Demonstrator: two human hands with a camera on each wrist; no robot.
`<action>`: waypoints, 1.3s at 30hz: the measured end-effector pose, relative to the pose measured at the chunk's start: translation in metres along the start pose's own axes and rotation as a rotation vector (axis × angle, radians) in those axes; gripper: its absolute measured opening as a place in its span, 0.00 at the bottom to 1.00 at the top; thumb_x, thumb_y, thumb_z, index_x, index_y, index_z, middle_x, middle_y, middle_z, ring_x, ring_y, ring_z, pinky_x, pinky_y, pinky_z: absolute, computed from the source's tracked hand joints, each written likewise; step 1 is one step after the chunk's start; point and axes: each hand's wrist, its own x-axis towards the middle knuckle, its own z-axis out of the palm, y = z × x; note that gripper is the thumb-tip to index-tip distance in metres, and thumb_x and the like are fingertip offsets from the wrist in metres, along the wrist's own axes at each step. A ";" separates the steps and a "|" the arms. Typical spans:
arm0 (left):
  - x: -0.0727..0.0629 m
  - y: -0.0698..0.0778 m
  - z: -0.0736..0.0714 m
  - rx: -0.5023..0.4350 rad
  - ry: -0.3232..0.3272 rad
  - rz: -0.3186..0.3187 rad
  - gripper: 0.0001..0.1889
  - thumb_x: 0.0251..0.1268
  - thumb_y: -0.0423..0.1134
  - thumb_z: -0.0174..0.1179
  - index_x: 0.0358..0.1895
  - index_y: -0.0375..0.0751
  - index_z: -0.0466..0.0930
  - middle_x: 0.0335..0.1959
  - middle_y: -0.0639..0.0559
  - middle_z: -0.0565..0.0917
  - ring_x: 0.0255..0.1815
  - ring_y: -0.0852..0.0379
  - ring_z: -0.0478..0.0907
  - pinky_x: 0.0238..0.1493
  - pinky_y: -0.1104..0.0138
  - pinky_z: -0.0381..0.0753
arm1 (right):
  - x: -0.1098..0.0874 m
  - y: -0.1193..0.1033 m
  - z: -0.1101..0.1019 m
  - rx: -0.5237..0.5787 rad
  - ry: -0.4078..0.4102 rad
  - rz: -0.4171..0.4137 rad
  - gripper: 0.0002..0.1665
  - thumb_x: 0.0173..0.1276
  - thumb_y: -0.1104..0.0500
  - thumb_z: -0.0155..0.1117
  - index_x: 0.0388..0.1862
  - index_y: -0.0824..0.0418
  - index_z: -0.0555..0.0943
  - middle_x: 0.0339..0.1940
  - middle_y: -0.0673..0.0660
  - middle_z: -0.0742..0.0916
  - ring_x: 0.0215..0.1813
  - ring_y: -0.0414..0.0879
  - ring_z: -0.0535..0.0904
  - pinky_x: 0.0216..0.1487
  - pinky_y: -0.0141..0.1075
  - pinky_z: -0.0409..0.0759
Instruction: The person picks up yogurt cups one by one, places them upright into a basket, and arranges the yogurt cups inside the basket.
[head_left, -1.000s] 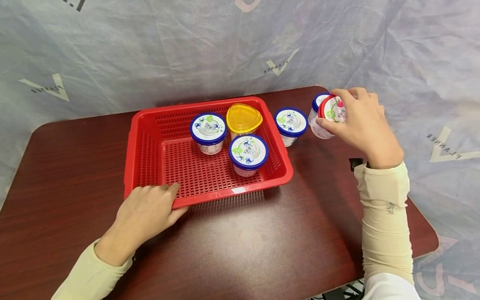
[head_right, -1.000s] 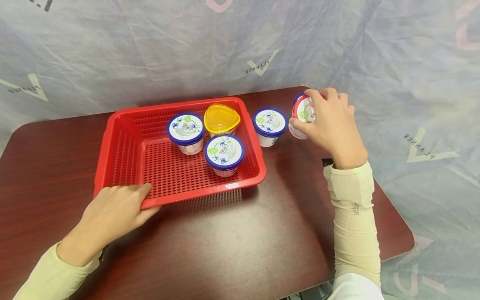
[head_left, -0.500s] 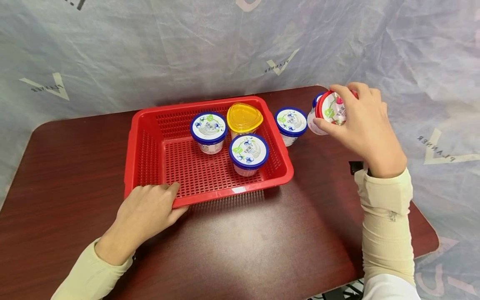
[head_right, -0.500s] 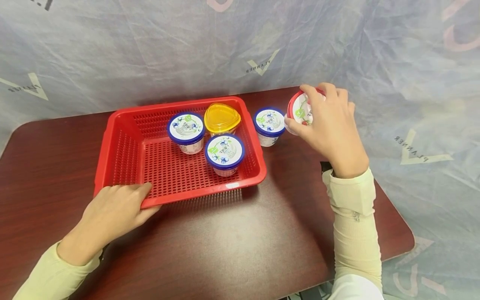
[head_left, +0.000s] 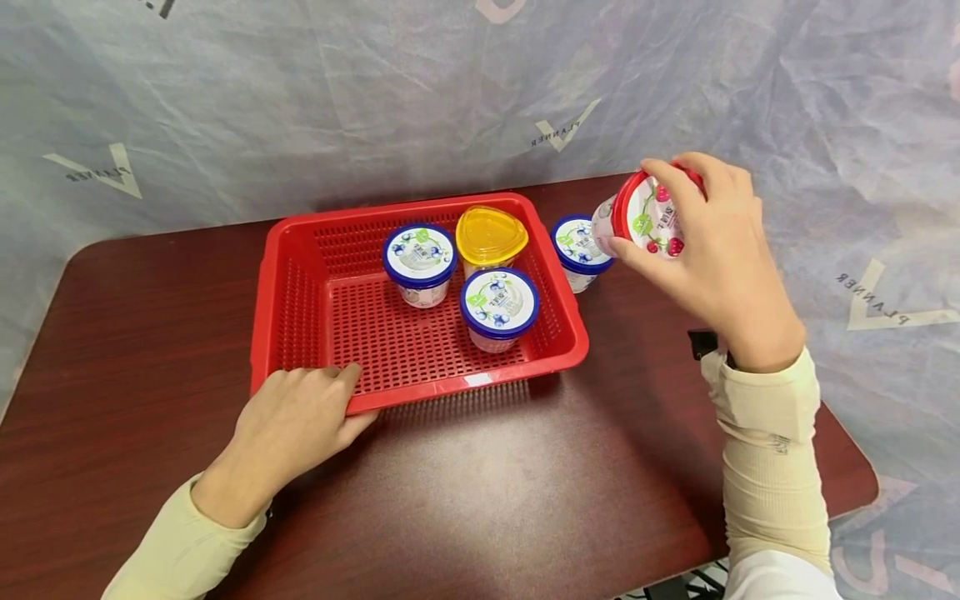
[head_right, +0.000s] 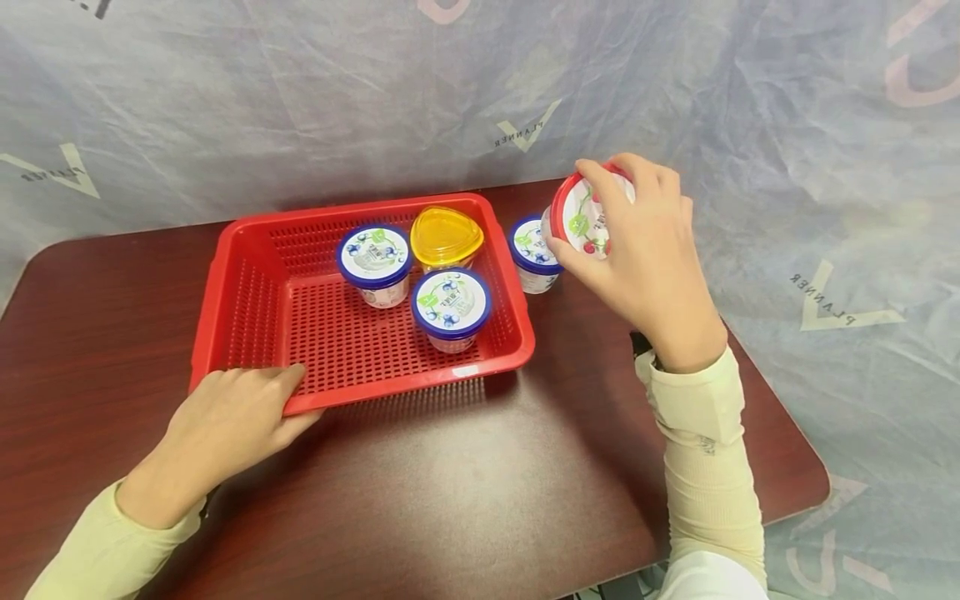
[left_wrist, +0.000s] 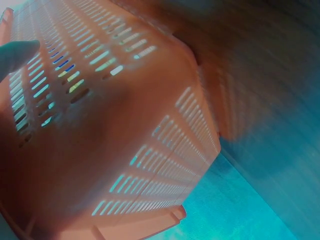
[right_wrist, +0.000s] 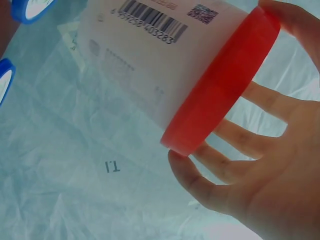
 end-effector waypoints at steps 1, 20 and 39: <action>0.000 0.000 0.000 0.000 -0.002 -0.002 0.21 0.55 0.55 0.69 0.30 0.39 0.77 0.12 0.56 0.66 0.11 0.57 0.63 0.13 0.62 0.69 | 0.000 -0.002 0.001 0.004 0.009 -0.018 0.42 0.55 0.47 0.76 0.67 0.58 0.75 0.65 0.65 0.74 0.67 0.64 0.63 0.59 0.64 0.60; 0.002 0.001 0.002 0.005 -0.010 -0.014 0.22 0.55 0.56 0.69 0.32 0.39 0.78 0.13 0.56 0.68 0.11 0.57 0.65 0.14 0.61 0.71 | 0.001 -0.027 0.017 0.065 0.081 -0.240 0.39 0.53 0.54 0.77 0.65 0.59 0.76 0.62 0.67 0.75 0.64 0.66 0.66 0.53 0.62 0.63; -0.002 0.002 -0.001 0.028 0.016 -0.007 0.22 0.54 0.56 0.70 0.26 0.42 0.74 0.12 0.57 0.64 0.10 0.58 0.64 0.13 0.63 0.68 | 0.012 -0.067 0.037 0.142 0.023 -0.458 0.46 0.49 0.51 0.81 0.68 0.58 0.74 0.65 0.68 0.74 0.66 0.64 0.67 0.62 0.60 0.63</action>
